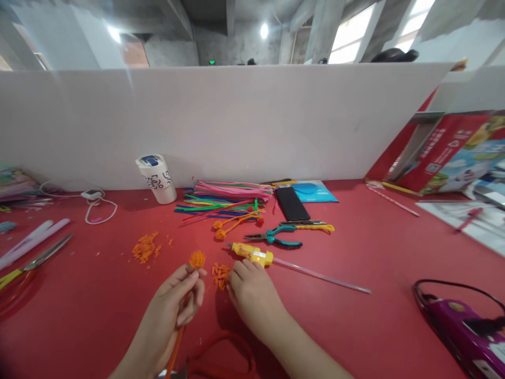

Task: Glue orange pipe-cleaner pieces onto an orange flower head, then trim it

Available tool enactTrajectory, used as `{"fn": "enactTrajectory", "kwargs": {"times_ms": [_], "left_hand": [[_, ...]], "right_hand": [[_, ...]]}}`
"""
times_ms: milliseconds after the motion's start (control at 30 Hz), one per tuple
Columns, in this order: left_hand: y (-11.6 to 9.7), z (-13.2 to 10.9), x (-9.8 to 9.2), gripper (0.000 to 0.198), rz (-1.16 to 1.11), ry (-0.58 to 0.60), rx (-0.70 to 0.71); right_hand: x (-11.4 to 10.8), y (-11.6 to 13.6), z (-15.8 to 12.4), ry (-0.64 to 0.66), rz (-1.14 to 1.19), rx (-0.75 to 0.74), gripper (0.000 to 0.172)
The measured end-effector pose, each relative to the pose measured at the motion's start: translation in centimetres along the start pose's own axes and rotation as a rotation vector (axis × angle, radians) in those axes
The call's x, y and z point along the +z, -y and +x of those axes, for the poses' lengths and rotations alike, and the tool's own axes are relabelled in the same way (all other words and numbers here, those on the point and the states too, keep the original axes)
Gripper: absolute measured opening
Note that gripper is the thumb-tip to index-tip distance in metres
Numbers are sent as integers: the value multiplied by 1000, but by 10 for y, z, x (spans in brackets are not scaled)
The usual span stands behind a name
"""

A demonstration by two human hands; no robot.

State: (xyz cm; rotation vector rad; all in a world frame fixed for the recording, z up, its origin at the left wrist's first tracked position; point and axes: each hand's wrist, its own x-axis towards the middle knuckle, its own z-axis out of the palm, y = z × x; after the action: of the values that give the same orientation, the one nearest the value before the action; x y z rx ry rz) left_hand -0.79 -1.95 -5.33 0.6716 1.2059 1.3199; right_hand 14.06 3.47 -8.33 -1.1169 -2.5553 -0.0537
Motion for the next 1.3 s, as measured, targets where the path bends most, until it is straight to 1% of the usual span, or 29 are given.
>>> {"fn": "enactTrajectory", "kwargs": {"times_ms": [167,267,367,500,600,700,800,867,933,1000,1100,1167,1300], "left_hand": [[0,-3,2,12,-3,-12,-16],[0,-4,4,12,12,-18,-19],[0,-3,4,13,30,-18,-21],[0,-2,3,14,33,-14,-18],[1,-3,4,13,22,-10,-24],[2,-6,8,13,37,1,-51],[4,-8,10,15,93,12,-72],[6,-9,11,17,126,36,-85],[9,-8,10,18,145,62,-104],[12,-7,9,18,155,92,-124],[16,-6,8,18,165,121,-136],[17,-6,8,18,171,134,-144],[17,-6,8,17,191,157,-182]], "right_hand": [[14,7,1,-58,-19,-63,14],[15,6,0,-75,-2,-82,16],[13,5,0,-91,48,-69,17],[6,3,-2,-139,169,-11,20],[-4,0,-3,-187,270,9,21],[-17,0,-5,-234,469,51,23],[-27,4,-7,-226,715,193,17],[-31,8,-8,-201,823,295,13],[-35,11,-9,-195,915,354,11],[-37,13,-10,-214,982,341,11],[-38,15,-11,-248,1004,299,12],[-37,15,-11,-239,1009,315,12],[-34,13,-9,-213,1092,369,11]]}}
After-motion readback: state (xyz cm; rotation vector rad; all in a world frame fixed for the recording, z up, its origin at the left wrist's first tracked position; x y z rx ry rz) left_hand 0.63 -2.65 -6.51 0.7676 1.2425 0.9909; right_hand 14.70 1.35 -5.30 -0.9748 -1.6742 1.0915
